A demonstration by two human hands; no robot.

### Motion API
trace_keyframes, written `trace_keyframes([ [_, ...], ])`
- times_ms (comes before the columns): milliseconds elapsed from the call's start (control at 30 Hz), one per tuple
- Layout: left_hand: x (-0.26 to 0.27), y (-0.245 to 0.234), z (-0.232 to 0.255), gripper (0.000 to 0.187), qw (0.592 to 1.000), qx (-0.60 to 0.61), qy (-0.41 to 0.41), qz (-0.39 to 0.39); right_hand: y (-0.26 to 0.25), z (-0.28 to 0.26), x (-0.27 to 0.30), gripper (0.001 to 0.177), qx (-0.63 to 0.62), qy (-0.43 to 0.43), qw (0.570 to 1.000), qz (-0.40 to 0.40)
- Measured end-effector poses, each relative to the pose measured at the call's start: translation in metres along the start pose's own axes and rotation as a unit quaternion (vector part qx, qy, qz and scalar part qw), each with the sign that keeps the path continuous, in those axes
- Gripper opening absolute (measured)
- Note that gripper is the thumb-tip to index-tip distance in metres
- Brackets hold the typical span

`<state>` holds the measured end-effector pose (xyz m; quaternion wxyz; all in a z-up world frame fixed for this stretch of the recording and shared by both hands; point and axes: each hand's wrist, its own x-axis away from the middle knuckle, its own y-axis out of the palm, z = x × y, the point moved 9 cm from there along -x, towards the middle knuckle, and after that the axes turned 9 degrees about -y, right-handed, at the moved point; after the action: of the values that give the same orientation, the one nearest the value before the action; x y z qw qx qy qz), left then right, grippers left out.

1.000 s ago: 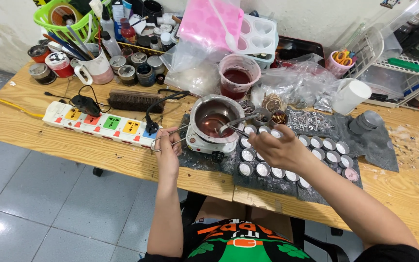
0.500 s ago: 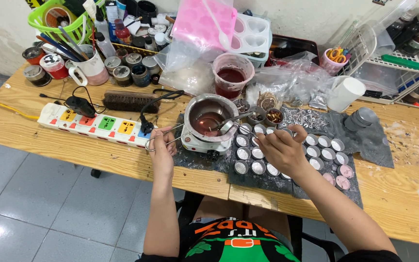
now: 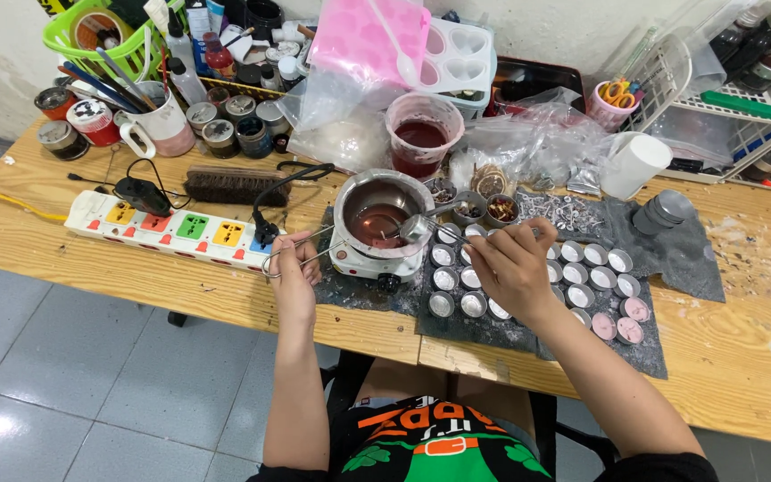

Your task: Melting wax and pouring it into small metal containers using a spoon and tweezers.

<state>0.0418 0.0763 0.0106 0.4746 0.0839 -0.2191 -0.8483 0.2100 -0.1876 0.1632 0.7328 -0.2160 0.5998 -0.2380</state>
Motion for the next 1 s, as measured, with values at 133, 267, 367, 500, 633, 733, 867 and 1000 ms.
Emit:
trace_keyframes([
  [133,0.000,0.000,0.000,0.032,1.000,0.008,-0.001,-0.002,-0.002,0.001,-0.009,0.013,-0.013,0.025,1.000,-0.011],
  [267,0.000,0.000,-0.002,0.032,1.000,0.016,0.000,-0.010,-0.002,0.002,-0.010,0.012,-0.015,0.031,0.999,-0.013],
  [367,0.000,0.001,0.000,0.031,1.000,0.015,0.000,-0.011,-0.004,0.006,-0.010,0.012,-0.024,0.034,0.999,-0.015],
  [500,0.001,0.003,0.003,0.031,1.000,0.014,0.001,-0.013,-0.012,0.006,-0.011,0.012,0.021,0.016,0.999,-0.027],
  [633,0.000,0.001,-0.001,0.031,1.000,0.015,-0.006,-0.009,-0.014,-0.001,-0.009,0.013,0.060,-0.034,0.997,-0.022],
  [733,0.001,0.000,-0.001,0.030,1.000,0.019,-0.009,-0.005,-0.014,-0.001,-0.009,0.013,0.065,-0.035,0.997,-0.026],
  [867,0.000,0.001,-0.001,0.030,1.000,0.014,0.001,-0.006,-0.018,0.004,-0.006,0.012,0.045,-0.033,0.998,-0.014],
  [1000,0.006,0.005,0.008,0.031,1.000,-0.015,0.004,0.005,-0.036,0.019,-0.002,0.012,0.052,-0.033,0.998,0.002],
])
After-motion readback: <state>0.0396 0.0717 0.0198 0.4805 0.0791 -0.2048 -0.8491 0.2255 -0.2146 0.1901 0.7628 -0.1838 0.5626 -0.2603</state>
